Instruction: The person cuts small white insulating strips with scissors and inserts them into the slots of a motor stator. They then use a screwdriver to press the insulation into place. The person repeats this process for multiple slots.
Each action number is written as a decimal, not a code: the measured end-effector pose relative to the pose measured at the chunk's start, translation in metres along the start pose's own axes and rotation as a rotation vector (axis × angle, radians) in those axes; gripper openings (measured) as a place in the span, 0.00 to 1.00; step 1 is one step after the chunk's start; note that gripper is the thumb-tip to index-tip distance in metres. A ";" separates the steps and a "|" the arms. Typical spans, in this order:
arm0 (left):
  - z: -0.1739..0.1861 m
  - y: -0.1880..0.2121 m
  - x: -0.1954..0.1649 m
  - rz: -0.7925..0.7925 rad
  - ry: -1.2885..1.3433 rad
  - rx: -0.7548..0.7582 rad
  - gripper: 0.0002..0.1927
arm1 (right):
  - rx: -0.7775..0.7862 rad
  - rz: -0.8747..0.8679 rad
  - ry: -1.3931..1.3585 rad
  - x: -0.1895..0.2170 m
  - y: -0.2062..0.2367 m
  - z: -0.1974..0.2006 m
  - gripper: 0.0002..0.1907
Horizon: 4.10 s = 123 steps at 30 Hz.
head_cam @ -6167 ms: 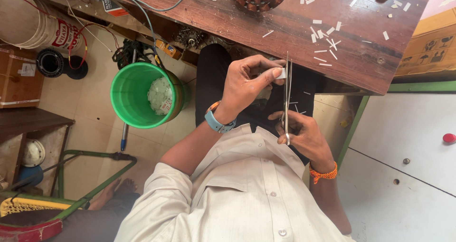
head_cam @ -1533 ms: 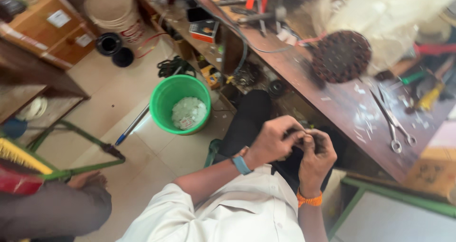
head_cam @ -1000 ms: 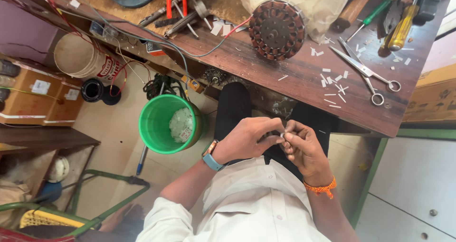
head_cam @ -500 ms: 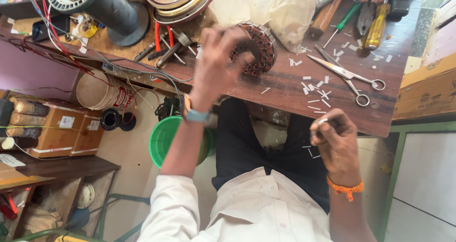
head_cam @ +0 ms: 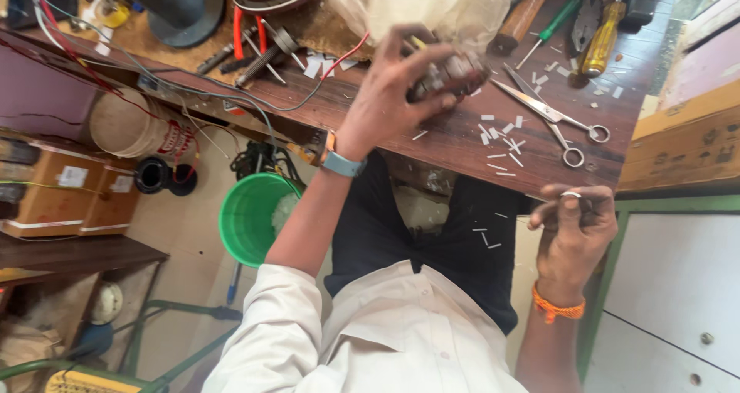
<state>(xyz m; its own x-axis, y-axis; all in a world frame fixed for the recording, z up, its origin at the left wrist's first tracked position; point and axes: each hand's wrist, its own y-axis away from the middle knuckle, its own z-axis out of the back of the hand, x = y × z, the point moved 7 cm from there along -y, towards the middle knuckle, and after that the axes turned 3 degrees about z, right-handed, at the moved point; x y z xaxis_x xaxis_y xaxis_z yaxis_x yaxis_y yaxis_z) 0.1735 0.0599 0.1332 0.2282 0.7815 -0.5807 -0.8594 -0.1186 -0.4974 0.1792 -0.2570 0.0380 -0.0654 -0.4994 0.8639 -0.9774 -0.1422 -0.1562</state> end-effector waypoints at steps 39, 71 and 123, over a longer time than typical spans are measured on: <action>-0.022 0.034 -0.065 0.156 0.377 -0.034 0.28 | 0.188 0.745 0.759 0.004 -0.016 -0.116 0.09; -0.032 0.011 -0.066 0.172 0.444 -0.051 0.20 | 0.672 0.812 1.107 0.088 -0.063 -0.152 0.14; -0.042 0.002 -0.063 0.257 0.685 0.191 0.20 | 0.688 0.649 1.308 0.096 -0.060 -0.152 0.13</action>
<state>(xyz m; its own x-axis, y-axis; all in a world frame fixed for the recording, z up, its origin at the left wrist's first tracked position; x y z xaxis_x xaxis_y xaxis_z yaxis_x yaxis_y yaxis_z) 0.1766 -0.0154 0.1416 0.1898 0.1807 -0.9651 -0.9741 -0.0885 -0.2081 0.2011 -0.1669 0.2031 -0.8812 0.3573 0.3096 -0.4707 -0.7251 -0.5026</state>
